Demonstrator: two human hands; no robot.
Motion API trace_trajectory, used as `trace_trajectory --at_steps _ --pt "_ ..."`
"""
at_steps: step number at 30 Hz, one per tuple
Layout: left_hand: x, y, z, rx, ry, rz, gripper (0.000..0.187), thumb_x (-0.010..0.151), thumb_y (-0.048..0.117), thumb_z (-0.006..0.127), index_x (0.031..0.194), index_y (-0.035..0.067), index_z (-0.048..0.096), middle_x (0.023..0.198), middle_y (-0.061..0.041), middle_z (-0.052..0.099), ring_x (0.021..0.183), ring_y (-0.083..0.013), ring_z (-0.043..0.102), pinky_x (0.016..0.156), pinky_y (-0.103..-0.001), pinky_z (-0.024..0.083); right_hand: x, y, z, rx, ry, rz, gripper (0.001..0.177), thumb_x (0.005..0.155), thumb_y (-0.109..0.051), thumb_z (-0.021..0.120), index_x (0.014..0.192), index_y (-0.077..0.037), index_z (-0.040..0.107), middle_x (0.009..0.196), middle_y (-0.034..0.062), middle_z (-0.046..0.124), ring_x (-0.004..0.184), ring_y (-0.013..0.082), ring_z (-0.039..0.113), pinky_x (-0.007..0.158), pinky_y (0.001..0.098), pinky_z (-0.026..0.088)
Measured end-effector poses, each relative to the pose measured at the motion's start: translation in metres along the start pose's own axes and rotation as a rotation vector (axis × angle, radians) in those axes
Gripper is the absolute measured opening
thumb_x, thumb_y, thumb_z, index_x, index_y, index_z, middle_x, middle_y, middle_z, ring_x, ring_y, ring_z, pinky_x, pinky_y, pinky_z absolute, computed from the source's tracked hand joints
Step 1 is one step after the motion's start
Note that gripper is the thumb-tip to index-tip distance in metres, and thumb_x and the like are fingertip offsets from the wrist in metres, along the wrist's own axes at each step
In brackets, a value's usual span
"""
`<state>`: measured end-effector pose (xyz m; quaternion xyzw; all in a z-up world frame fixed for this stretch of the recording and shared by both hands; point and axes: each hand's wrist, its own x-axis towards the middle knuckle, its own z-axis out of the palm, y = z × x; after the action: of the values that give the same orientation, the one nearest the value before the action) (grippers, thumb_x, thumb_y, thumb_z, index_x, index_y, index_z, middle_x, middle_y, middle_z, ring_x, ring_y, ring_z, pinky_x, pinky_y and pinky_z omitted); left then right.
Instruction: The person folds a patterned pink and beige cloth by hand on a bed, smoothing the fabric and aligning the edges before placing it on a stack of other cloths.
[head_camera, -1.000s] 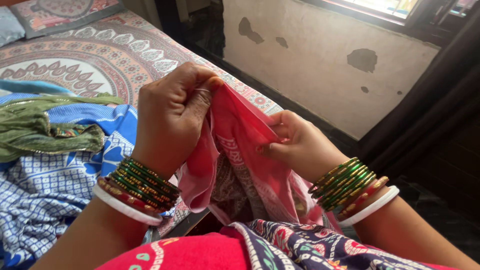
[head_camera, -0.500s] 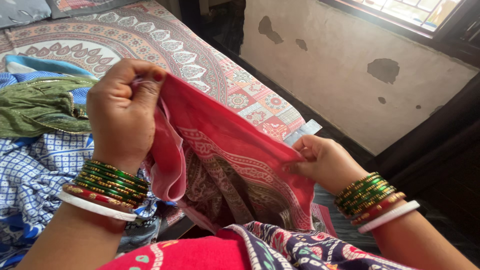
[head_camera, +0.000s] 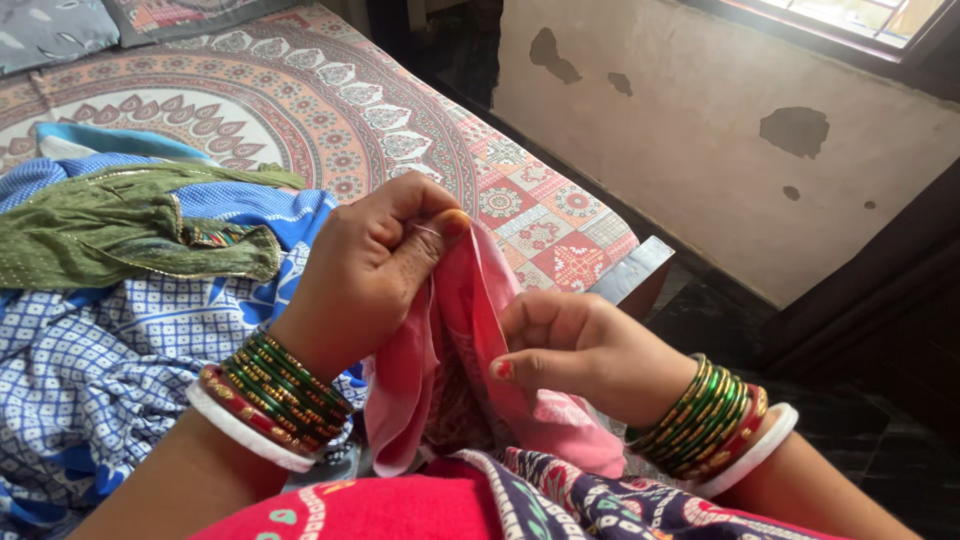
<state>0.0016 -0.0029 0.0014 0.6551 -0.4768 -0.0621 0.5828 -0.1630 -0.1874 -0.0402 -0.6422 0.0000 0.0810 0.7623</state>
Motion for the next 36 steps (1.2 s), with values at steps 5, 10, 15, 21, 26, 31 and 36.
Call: trace_trajectory --at_steps 5,10,15,21,26,31,36 --pt "0.010 -0.022 -0.025 0.037 0.117 0.094 0.009 0.107 0.010 0.060 0.103 0.005 0.066 0.082 0.005 0.062 0.074 -0.0006 0.053 0.064 -0.019 0.047 0.005 0.008 -0.003 -0.357 0.010 -0.049 0.019 0.093 -0.011 0.072 0.108 0.001 0.073 0.095 0.0062 0.074 0.086 0.0117 0.069 0.078 0.0257 0.056" --pt "0.010 -0.026 -0.040 -0.028 0.013 -0.014 0.008 0.104 0.010 0.062 0.103 0.005 0.068 0.081 0.005 0.065 0.071 -0.0010 0.053 0.060 -0.019 0.045 0.014 0.017 0.006 -0.601 0.265 -0.180 0.026 0.089 -0.021 0.081 0.104 -0.002 0.070 0.094 0.0056 0.074 0.087 0.0063 0.068 0.079 0.0227 0.056" --pt "0.006 -0.023 -0.023 -0.107 -0.060 -0.004 0.008 0.103 0.009 0.063 0.103 0.005 0.069 0.084 0.005 0.068 0.076 0.0001 0.056 0.063 -0.019 0.048 0.035 0.006 0.014 -0.429 0.481 -0.123 0.034 0.079 -0.019 0.081 0.108 -0.010 0.066 0.085 -0.0040 0.066 0.072 0.0037 0.061 0.064 0.0206 0.053" --pt "0.004 -0.020 -0.023 0.033 -0.107 0.011 0.007 0.099 0.011 0.067 0.100 0.005 0.070 0.076 0.001 0.071 0.069 -0.0018 0.060 0.059 -0.022 0.051 0.029 0.003 -0.001 -0.023 0.236 -0.075 0.034 0.095 -0.008 0.085 0.095 0.001 0.052 0.080 -0.0011 0.058 0.072 0.0067 0.052 0.060 0.0222 0.042" --pt "-0.001 -0.022 -0.024 0.057 -0.135 0.017 0.008 0.098 0.012 0.068 0.100 0.004 0.070 0.074 -0.001 0.071 0.069 -0.0028 0.061 0.061 -0.024 0.052 0.024 -0.015 -0.002 -0.072 0.272 0.087 0.028 0.086 -0.009 0.075 0.110 -0.003 0.062 0.086 -0.0007 0.069 0.071 0.0067 0.062 0.058 0.0221 0.048" --pt "-0.004 -0.023 -0.023 -0.075 -0.332 0.040 0.008 0.101 0.010 0.065 0.103 0.004 0.070 0.081 -0.006 0.071 0.077 -0.0054 0.060 0.067 -0.025 0.053 0.028 -0.022 0.005 -0.028 0.201 0.024 0.047 0.084 -0.007 0.072 0.129 -0.012 0.060 0.093 0.0014 0.071 0.079 0.0086 0.068 0.067 0.0248 0.055" --pt "-0.003 -0.023 -0.018 0.166 -0.312 0.176 0.009 0.097 0.014 0.067 0.101 0.006 0.069 0.081 -0.009 0.072 0.073 -0.0153 0.071 0.066 -0.029 0.055 0.033 -0.007 0.000 0.099 -0.082 0.151 0.039 0.090 -0.001 0.070 0.126 0.004 0.058 0.108 0.0095 0.074 0.097 0.0128 0.071 0.086 0.0292 0.057"
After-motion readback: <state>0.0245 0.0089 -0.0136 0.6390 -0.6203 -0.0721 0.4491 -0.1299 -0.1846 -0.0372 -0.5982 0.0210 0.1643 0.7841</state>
